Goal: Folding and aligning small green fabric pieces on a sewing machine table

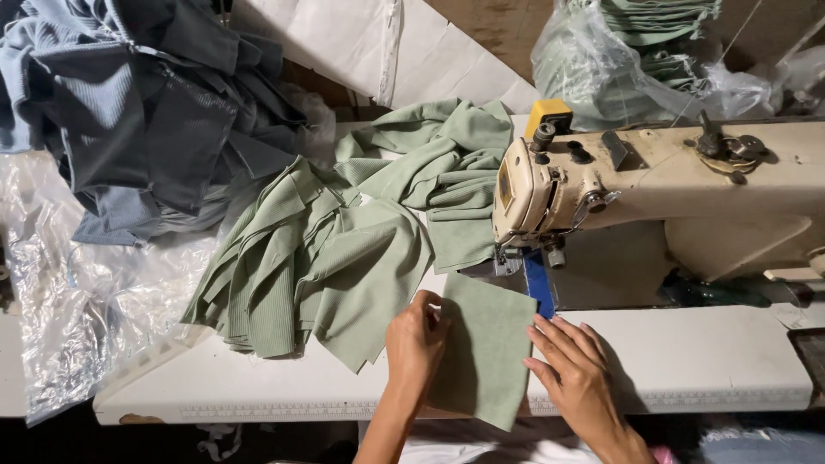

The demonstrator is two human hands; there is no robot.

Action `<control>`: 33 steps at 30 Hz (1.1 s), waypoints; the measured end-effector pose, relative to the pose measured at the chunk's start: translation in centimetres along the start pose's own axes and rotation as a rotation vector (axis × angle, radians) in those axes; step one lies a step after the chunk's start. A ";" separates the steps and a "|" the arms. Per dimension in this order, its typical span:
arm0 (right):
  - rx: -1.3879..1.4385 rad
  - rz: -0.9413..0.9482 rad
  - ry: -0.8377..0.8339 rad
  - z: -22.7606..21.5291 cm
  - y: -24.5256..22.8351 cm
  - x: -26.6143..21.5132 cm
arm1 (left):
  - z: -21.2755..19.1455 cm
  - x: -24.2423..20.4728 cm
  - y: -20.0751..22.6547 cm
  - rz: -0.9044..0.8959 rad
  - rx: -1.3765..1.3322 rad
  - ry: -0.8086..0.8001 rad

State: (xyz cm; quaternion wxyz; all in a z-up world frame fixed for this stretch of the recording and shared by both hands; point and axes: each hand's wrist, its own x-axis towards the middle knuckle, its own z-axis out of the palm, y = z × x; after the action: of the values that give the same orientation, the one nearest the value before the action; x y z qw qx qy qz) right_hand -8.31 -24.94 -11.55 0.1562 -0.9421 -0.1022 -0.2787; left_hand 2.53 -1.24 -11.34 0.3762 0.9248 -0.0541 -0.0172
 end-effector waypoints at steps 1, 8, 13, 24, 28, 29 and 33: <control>-0.037 -0.011 -0.030 0.0 0.0 0.2 | 0.0 -0.3 -0.2 0.010 -0.074 0.063; -0.113 -0.025 -0.095 1.7 2.4 3.6 | 3.4 -2.0 -1.5 0.127 -0.043 0.436; -0.124 -0.153 -0.080 2.3 3.0 4.6 | 1.2 -1.3 2.8 0.602 0.181 0.348; -0.135 -0.110 -0.043 3.5 5.1 6.3 | 4.5 2.0 3.8 0.738 0.321 0.088; -0.138 -0.107 -0.070 3.8 5.3 6.5 | 3.9 2.1 4.1 0.729 0.396 0.028; -0.181 -0.104 -0.074 3.7 5.3 6.4 | 4.1 2.2 4.0 0.728 0.409 0.036; -0.211 -0.080 -0.091 3.4 5.3 6.8 | 4.4 2.6 4.2 0.714 0.426 0.052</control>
State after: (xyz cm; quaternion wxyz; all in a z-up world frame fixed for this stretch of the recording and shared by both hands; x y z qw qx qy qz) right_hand 0.46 -27.98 -11.68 0.0400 -0.9601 -0.1169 -0.2509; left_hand 4.39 -7.54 -11.57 0.1601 0.9052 -0.3641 0.1494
